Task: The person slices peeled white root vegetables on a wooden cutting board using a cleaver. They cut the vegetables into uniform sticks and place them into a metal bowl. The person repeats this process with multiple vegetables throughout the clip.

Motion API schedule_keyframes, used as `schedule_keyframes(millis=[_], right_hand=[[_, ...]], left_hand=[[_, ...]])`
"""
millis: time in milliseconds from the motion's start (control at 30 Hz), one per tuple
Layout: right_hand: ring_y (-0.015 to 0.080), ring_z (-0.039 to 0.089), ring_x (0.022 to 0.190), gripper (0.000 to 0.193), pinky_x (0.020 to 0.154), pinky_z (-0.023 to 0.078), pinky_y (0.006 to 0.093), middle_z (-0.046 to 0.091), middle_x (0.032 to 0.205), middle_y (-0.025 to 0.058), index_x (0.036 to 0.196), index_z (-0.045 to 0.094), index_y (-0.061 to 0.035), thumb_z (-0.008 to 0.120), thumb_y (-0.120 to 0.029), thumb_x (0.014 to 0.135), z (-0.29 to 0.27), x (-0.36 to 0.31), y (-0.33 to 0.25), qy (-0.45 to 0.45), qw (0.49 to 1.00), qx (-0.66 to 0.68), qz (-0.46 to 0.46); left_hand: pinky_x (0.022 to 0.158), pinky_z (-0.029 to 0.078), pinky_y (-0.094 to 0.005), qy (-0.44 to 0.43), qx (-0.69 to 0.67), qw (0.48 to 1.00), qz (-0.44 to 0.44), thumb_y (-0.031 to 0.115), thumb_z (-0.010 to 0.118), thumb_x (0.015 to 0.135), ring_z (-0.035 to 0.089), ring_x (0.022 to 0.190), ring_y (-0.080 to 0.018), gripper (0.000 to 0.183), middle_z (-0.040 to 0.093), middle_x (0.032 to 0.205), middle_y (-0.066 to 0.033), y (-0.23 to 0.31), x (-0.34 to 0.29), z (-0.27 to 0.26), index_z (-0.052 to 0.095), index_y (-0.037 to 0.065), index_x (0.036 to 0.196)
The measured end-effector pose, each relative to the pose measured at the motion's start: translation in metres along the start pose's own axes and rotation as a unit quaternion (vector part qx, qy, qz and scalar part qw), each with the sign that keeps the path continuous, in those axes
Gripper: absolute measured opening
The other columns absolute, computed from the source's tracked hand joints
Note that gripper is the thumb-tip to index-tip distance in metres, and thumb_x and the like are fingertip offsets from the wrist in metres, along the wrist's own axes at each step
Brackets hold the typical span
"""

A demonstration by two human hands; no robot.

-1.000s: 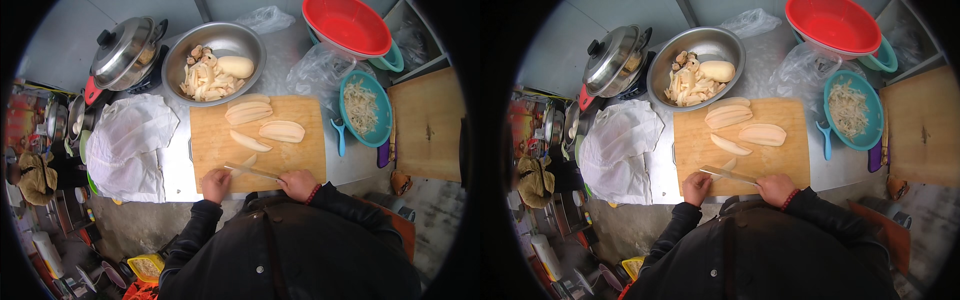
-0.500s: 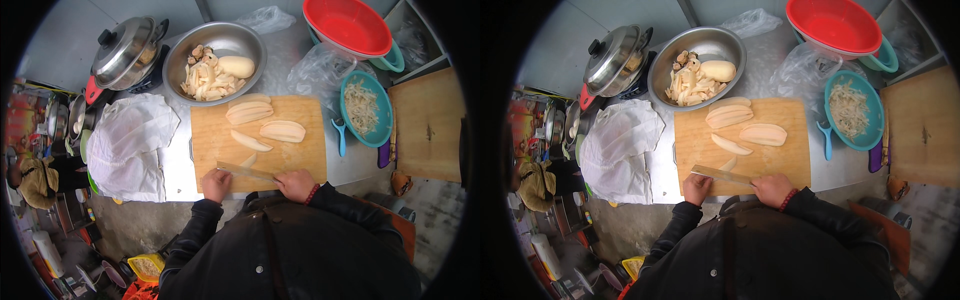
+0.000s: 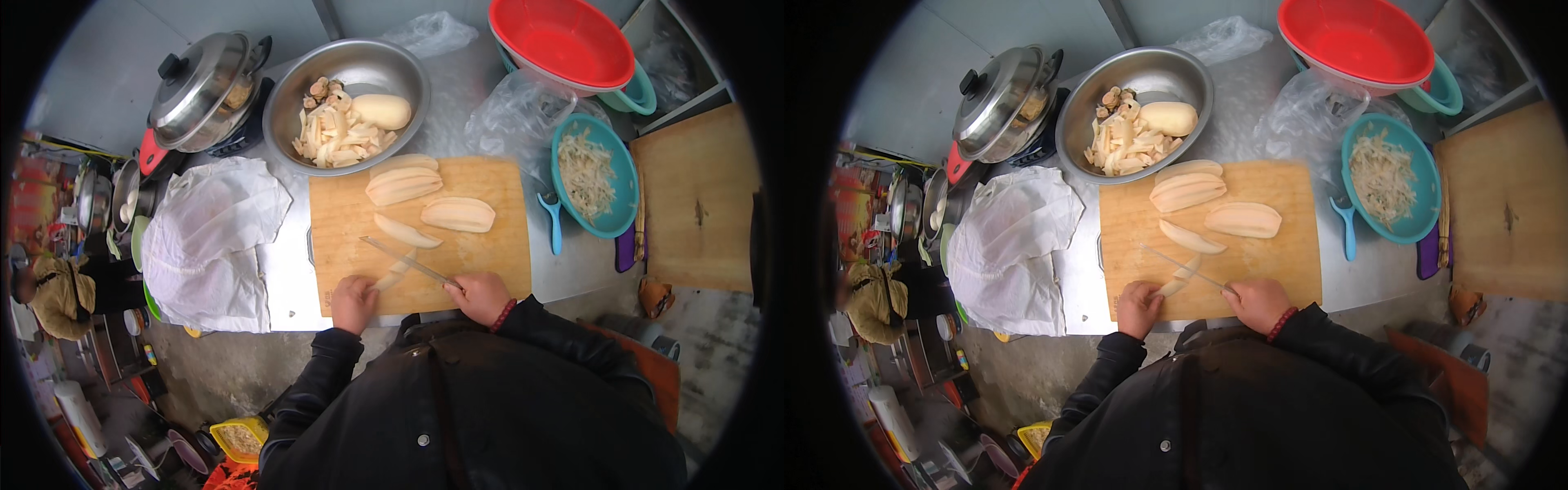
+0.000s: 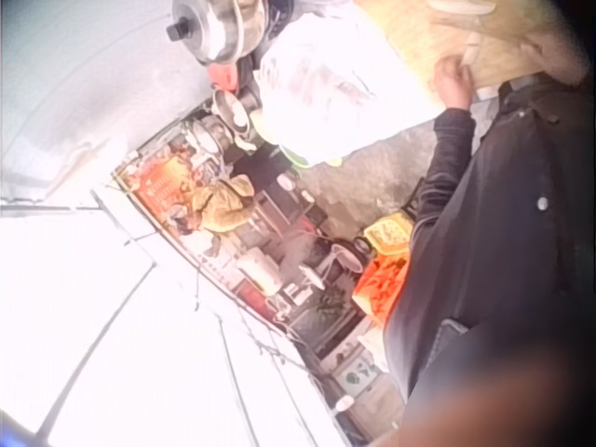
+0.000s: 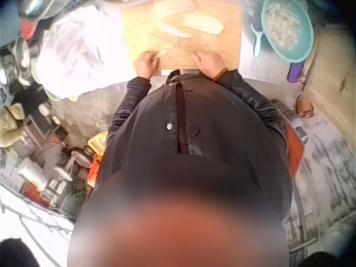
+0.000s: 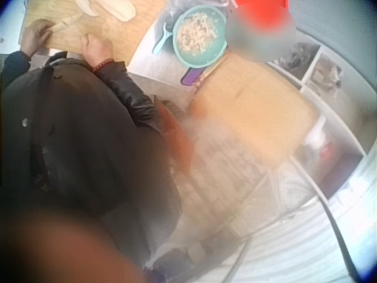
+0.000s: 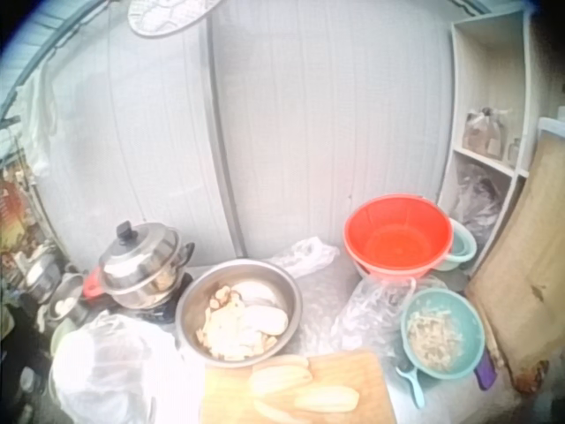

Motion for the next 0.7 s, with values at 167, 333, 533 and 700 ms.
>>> schedule_keyframes(millis=[167,333,533,700], right_hand=[[0.0391,0.063,0.069,0.023,0.06,0.049,0.0474,0.065,0.073,0.0173,0.089,0.071,-0.0064,0.064,-0.028,0.093,-0.004,-0.004,0.004,0.009,1.0,0.008,0.002],[0.038,0.065,0.07,0.022,0.062,0.05,0.0476,0.066,0.073,0.0163,0.09,0.072,-0.0078,0.064,-0.028,0.093,-0.002,-0.007,0.006,0.008,1.0,-0.009,-0.014],[0.0377,0.065,0.07,0.022,0.063,0.051,0.048,0.066,0.073,0.0166,0.09,0.073,-0.0083,0.064,-0.028,0.092,0.002,-0.009,0.01,-0.011,0.999,-0.028,-0.01],[0.0384,0.064,0.069,0.025,0.063,0.05,0.0503,0.066,0.071,0.0163,0.083,0.071,-0.0086,0.063,-0.03,0.093,-0.001,-0.009,0.012,0.009,1.0,-0.013,0.002]], left_hand=[[0.075,0.051,-0.0446,-0.022,-0.022,0.997,0.07,0.003,0.075,0.073,0.062,0.087,-0.0348,0.013,0.066,0.087,-0.0114,0.008,0.006,-0.002,0.067,0.006,0.083],[0.074,0.05,-0.044,-0.041,-0.015,0.991,0.129,0.002,0.074,0.073,0.062,0.085,-0.0342,0.013,0.066,0.087,-0.0095,0.013,0.012,-0.008,0.066,0.007,0.081],[0.082,0.051,-0.0435,0.007,-0.009,0.997,0.081,0.003,0.073,0.075,0.063,0.093,-0.0342,0.016,0.068,0.097,-0.01,0.005,0.015,-0.007,0.07,0.005,0.091],[0.085,0.052,-0.0431,0.029,0.006,0.998,0.05,0.006,0.076,0.078,0.064,0.098,-0.0338,0.022,0.07,0.103,-0.0122,0.01,0.008,-0.005,0.072,0.005,0.1]])
Point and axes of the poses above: each hand's wrist, its own x-axis towards the middle knuckle, its own z-axis out of the palm, y = z × x, the point moved 9 cm from there along x, towards the middle knuckle
